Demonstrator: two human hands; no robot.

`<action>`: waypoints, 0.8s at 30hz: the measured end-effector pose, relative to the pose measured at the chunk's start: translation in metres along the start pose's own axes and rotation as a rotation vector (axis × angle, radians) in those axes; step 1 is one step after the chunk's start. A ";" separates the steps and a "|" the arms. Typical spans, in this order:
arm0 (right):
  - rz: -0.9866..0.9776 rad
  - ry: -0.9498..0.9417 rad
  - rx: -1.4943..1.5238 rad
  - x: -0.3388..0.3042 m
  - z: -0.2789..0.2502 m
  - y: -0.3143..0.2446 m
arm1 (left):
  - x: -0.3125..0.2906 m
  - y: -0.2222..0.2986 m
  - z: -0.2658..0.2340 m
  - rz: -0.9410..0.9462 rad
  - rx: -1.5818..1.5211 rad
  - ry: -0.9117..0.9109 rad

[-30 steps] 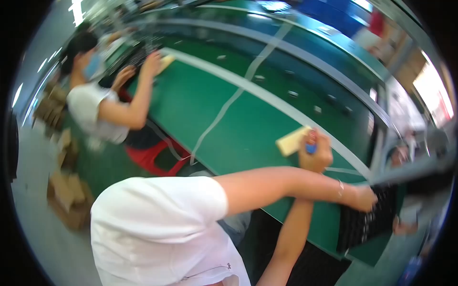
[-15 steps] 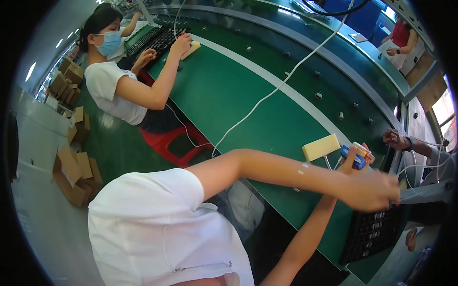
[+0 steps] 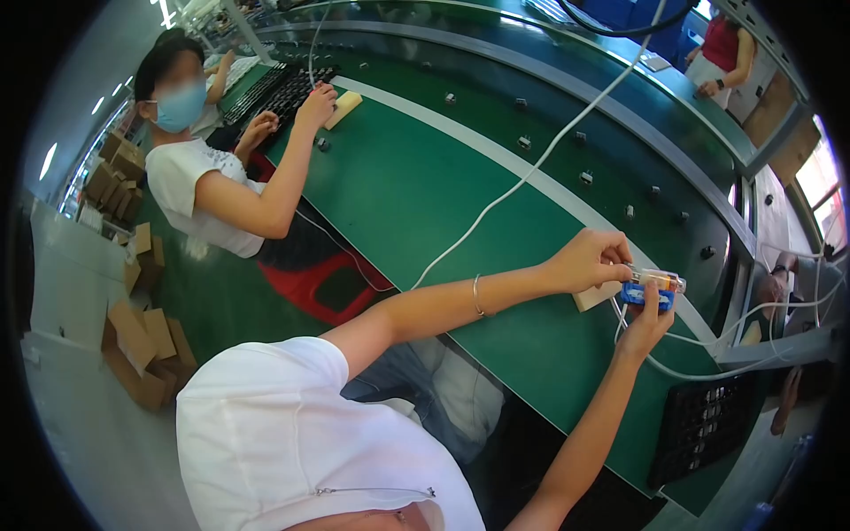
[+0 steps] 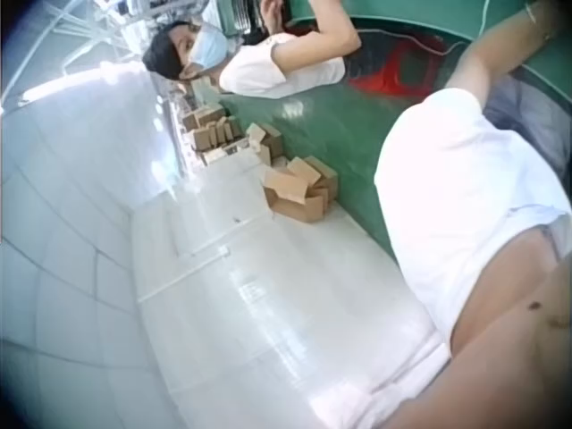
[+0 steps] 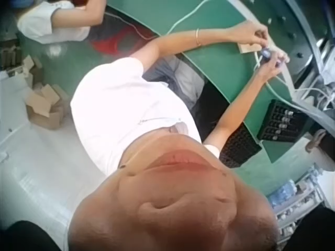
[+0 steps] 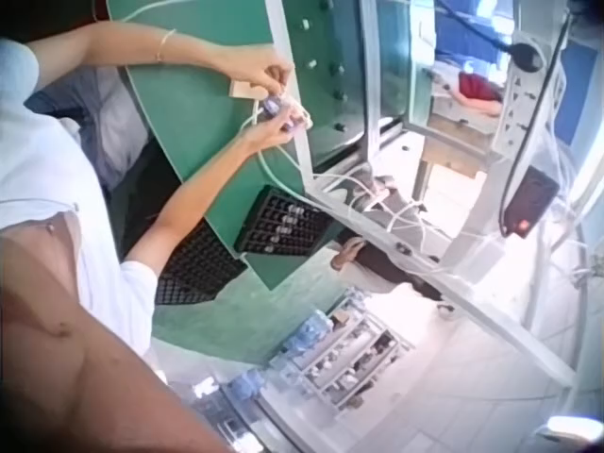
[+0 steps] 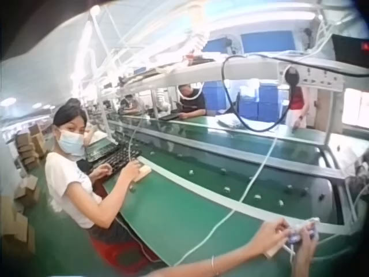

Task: The person assembles small electronic components by hand, taking blue connectors from a component tray and attaching them to other electronic components on a workstation.

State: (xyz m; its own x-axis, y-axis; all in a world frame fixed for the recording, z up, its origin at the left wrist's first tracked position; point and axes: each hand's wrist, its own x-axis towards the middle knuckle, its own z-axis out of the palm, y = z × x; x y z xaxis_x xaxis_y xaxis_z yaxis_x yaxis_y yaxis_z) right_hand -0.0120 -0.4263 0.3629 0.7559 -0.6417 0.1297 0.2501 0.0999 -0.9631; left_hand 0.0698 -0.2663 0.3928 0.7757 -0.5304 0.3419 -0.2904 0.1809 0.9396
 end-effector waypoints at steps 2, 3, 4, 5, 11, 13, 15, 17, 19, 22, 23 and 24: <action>0.045 0.002 -0.023 -0.002 0.003 -0.003 | -0.003 0.003 -0.001 -0.027 -0.005 -0.014; 0.069 0.028 -0.034 -0.002 0.000 0.001 | -0.005 0.005 -0.001 -0.051 -0.006 -0.018; 0.072 0.037 -0.034 0.001 -0.010 0.003 | -0.005 0.007 0.000 -0.055 -0.007 -0.027; 0.115 -0.081 -0.014 0.007 -0.021 0.004 | -0.005 0.008 0.002 -0.110 -0.041 -0.048; 0.150 -0.209 0.193 0.001 -0.003 -0.012 | 0.006 -0.003 -0.009 -0.214 -0.245 -0.082; 0.197 -0.184 0.061 0.003 0.011 -0.012 | 0.003 -0.003 -0.019 -0.178 -0.086 -0.058; 0.211 -0.192 -0.018 0.007 0.009 -0.009 | 0.003 0.001 -0.017 -0.179 -0.051 -0.068; 0.180 -0.205 -0.008 0.001 0.003 -0.016 | 0.002 0.004 -0.009 -0.179 -0.031 -0.112; 0.172 -0.197 -0.005 -0.006 0.002 -0.020 | -0.003 0.007 -0.005 -0.183 0.004 -0.120; 0.217 -0.188 -0.035 -0.012 0.004 -0.021 | -0.006 0.003 -0.007 -0.199 -0.045 -0.105; 0.231 -0.214 0.003 -0.013 0.005 -0.022 | -0.007 0.003 -0.005 -0.201 -0.049 -0.111; 0.245 -0.239 0.041 -0.012 0.004 -0.024 | -0.008 0.002 -0.003 -0.201 -0.092 -0.071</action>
State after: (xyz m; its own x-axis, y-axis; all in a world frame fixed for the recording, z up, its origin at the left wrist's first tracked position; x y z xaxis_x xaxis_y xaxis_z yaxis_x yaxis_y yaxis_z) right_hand -0.0245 -0.4177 0.3855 0.9158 -0.3986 -0.0480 0.0638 0.2627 -0.9628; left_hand 0.0644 -0.2594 0.3922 0.7702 -0.6201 0.1489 -0.0790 0.1389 0.9871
